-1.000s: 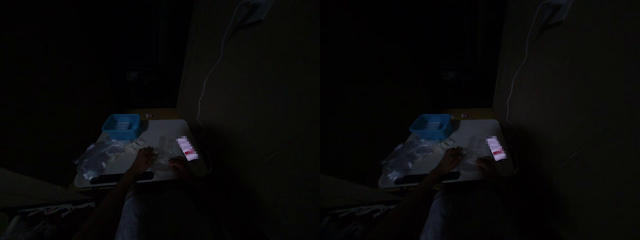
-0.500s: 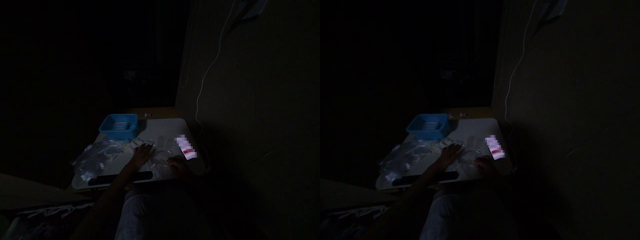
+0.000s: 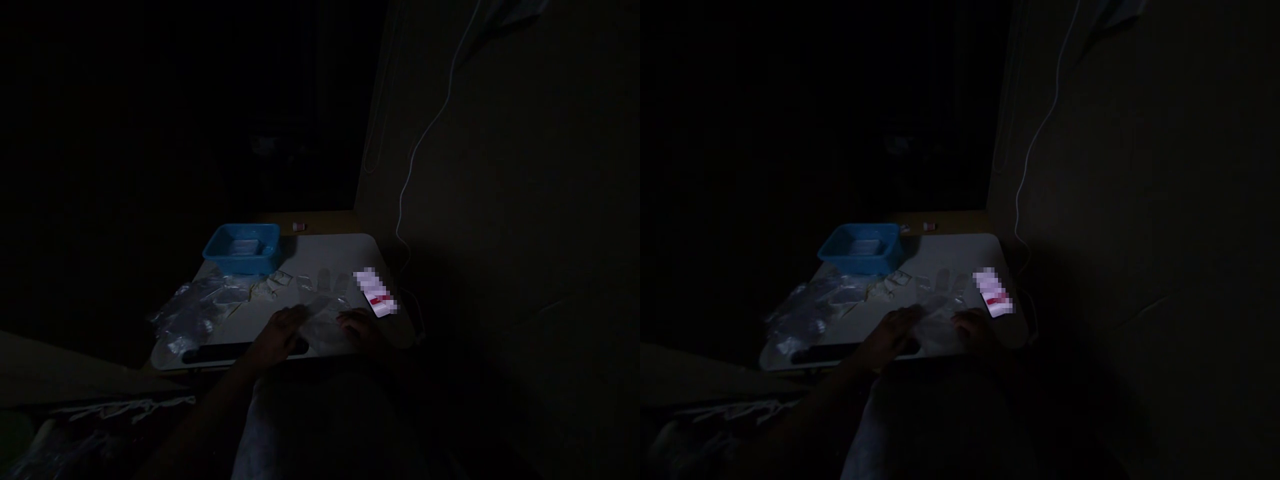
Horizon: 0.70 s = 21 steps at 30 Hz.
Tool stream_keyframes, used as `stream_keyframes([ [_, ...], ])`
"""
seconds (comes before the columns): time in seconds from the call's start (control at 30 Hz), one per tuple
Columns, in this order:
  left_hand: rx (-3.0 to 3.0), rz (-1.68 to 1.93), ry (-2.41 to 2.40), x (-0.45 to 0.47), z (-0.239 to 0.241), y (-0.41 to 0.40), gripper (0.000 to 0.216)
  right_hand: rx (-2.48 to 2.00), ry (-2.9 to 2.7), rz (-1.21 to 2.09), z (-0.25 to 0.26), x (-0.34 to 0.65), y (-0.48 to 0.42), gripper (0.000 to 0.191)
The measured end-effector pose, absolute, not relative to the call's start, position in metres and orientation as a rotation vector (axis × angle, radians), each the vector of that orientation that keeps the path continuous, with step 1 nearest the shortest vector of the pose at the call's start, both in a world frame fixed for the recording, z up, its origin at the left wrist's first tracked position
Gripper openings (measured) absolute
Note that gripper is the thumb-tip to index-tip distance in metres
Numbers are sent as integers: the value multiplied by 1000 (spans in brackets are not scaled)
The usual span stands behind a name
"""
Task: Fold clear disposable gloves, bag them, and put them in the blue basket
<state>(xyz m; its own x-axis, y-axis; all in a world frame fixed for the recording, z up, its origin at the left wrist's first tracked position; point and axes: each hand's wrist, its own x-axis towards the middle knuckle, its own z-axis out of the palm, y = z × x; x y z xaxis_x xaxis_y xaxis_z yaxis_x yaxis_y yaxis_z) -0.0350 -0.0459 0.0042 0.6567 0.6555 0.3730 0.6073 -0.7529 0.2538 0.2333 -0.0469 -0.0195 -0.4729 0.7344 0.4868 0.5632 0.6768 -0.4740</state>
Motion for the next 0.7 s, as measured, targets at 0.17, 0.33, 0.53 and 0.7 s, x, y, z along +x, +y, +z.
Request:
stream_keyframes([
  [0.17,2761,733,1040,-25,4,-54,28,-1051,-2189,271,-19,235,-48,22],
  [0.33,2734,795,946,-24,10,-59,26,-912,-2222,279,-22,236,-46,16],
  [0.53,2643,860,1016,-26,13,-67,24,-939,-2097,331,-26,234,-44,15],
  [0.7,2504,911,1052,-25,20,-71,26,-1027,-2044,454,-18,236,-46,19],
])
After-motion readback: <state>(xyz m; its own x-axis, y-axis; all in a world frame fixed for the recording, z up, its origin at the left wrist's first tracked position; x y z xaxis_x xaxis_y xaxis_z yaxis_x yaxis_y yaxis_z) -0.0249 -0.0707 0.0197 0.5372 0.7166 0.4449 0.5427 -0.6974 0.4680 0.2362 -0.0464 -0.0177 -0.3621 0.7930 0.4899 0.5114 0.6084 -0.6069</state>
